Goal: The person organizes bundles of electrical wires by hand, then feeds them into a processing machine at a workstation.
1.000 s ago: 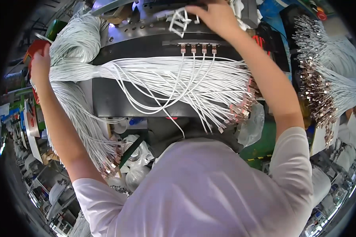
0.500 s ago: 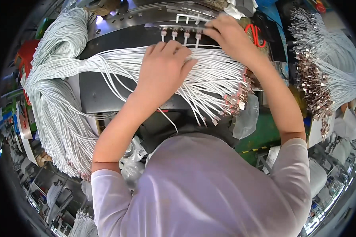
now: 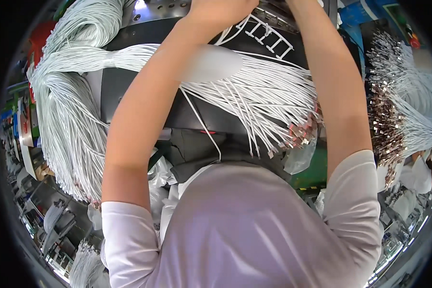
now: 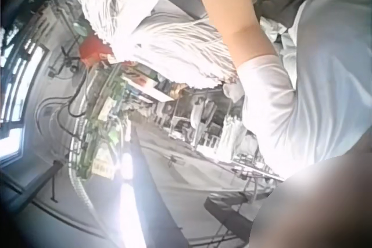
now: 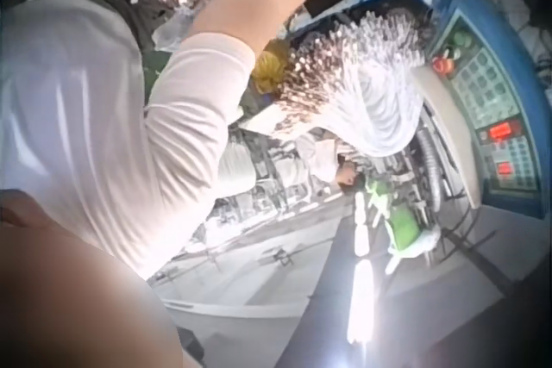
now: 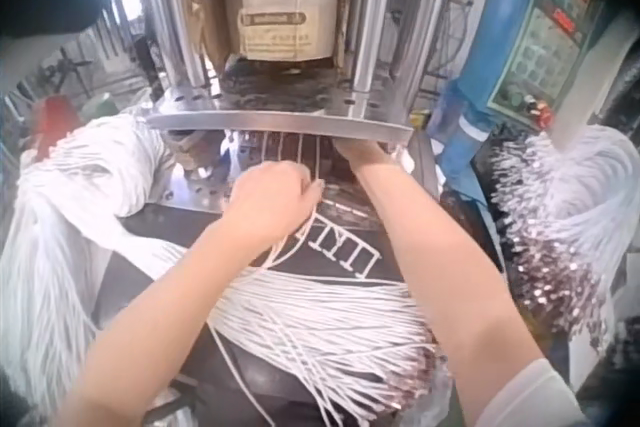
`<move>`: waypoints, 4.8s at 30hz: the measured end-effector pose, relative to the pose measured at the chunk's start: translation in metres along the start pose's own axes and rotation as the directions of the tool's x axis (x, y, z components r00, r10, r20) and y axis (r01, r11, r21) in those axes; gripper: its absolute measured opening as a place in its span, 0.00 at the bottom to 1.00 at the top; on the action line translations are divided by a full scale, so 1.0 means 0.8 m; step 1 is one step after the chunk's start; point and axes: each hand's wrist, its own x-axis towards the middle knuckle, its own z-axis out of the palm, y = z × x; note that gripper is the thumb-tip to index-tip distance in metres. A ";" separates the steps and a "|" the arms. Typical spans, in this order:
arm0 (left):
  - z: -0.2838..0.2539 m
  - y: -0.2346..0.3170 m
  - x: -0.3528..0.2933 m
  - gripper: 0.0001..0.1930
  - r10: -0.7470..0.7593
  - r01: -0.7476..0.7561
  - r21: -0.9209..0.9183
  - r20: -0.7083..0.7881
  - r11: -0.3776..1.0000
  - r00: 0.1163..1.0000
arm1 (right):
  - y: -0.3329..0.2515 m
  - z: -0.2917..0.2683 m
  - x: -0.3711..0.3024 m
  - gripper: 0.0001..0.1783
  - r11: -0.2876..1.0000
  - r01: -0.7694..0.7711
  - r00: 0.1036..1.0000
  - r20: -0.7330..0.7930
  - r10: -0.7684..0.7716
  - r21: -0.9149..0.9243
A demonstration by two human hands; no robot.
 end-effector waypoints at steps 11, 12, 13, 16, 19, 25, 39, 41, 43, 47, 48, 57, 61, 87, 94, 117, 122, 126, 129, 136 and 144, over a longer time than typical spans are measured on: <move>0.014 -0.077 0.016 0.23 0.292 -0.163 0.331 -0.389 0.930 0.874 | -0.065 -0.027 -0.057 0.31 0.940 0.258 0.963 0.139 -0.231 -0.224; 0.015 -0.080 0.013 0.23 0.295 -0.165 0.335 -0.387 0.928 0.874 | -0.068 -0.024 -0.059 0.32 0.940 0.260 0.959 0.175 -0.224 -0.221; 0.016 -0.081 0.011 0.23 0.252 -0.203 0.170 -0.345 0.964 0.904 | -0.071 -0.021 -0.060 0.33 0.940 0.259 0.954 0.210 -0.214 -0.220; 0.019 -0.070 0.018 0.22 0.196 -0.240 -0.175 -0.239 0.955 0.951 | -0.079 -0.016 -0.060 0.33 0.943 0.261 0.960 0.163 -0.229 -0.206; 0.022 -0.055 0.030 0.22 -0.145 0.120 0.352 0.047 0.928 0.988 | -0.082 -0.013 -0.063 0.26 0.936 0.215 0.976 0.075 -0.202 -0.277; 0.038 -0.067 0.023 0.19 0.266 -0.047 0.531 -0.344 0.846 0.901 | -0.080 0.007 -0.071 0.19 0.915 0.081 0.995 0.083 -0.052 -0.396; -0.027 -0.045 -0.403 0.20 0.007 0.577 -0.793 0.587 -0.195 0.809 | -0.057 -0.236 -0.389 0.15 0.847 -0.470 0.642 -0.564 0.520 0.246; 0.009 -0.056 -0.445 0.18 -0.298 0.511 -0.813 0.579 -0.278 0.759 | -0.080 -0.218 -0.473 0.11 0.870 -0.493 0.818 -0.334 0.468 0.011; 0.033 -0.070 -0.458 0.16 -0.563 0.426 -0.842 0.539 -0.332 0.626 | -0.115 -0.186 -0.538 0.06 0.776 -0.630 0.774 0.074 0.629 -0.020; 0.041 -0.094 -0.449 0.10 -0.793 0.268 -0.948 0.294 -0.171 0.534 | -0.143 -0.123 -0.588 0.17 0.724 -0.682 0.723 0.236 0.649 0.100; 0.039 -0.098 -0.448 0.10 -0.743 0.255 -0.948 0.309 -0.190 0.593 | -0.143 -0.115 -0.591 0.19 0.647 -0.757 0.651 0.202 0.732 0.098; 0.061 -0.119 -0.475 0.07 -0.799 0.270 -0.930 0.354 -0.248 0.486 | -0.105 -0.134 -0.602 0.27 0.782 -0.602 0.604 0.547 0.579 -0.162; 0.061 -0.125 -0.476 0.07 -0.781 0.257 -0.927 0.370 -0.273 0.503 | -0.104 -0.137 -0.579 0.33 0.844 -0.530 0.710 0.503 0.493 -0.080; -0.043 0.067 -0.258 0.19 0.293 -0.297 -0.424 -0.076 0.855 0.953 | -0.102 -0.221 -0.256 0.15 0.972 -0.068 0.931 0.365 -0.020 0.225; -0.028 0.051 -0.154 0.30 0.281 -0.265 -0.095 0.343 0.960 0.896 | -0.069 -0.191 -0.229 0.18 0.851 -0.379 0.866 0.465 0.186 0.365; -0.127 -0.088 -0.139 0.13 -0.148 0.261 -0.224 0.422 0.939 0.894 | 0.005 -0.246 -0.601 0.11 0.570 -0.778 0.444 -0.410 0.797 0.265; -0.073 0.052 -0.128 0.13 0.041 0.122 -0.208 0.640 0.971 0.768 | -0.127 -0.253 -0.358 0.42 0.995 -0.039 0.981 -0.184 0.056 0.094; -0.077 0.050 -0.103 0.13 0.088 0.080 -0.571 0.262 0.817 0.961 | -0.211 -0.209 -0.226 0.40 0.992 0.122 0.992 -0.004 -0.122 0.012; -0.112 0.001 -0.111 0.12 -0.092 0.186 -0.741 0.166 0.645 0.982 | -0.198 -0.223 -0.165 0.26 0.959 0.162 0.942 0.327 -0.080 -0.232; -0.093 -0.077 -0.159 0.12 0.009 0.040 -0.136 0.341 0.990 0.940 | -0.137 -0.195 -0.194 0.17 0.896 0.275 0.798 0.603 -0.010 -0.349; -0.110 -0.060 -0.133 0.16 -0.165 0.165 -0.235 0.016 0.958 0.986 | -0.094 -0.174 -0.239 0.28 0.949 0.013 0.918 0.379 0.114 -0.316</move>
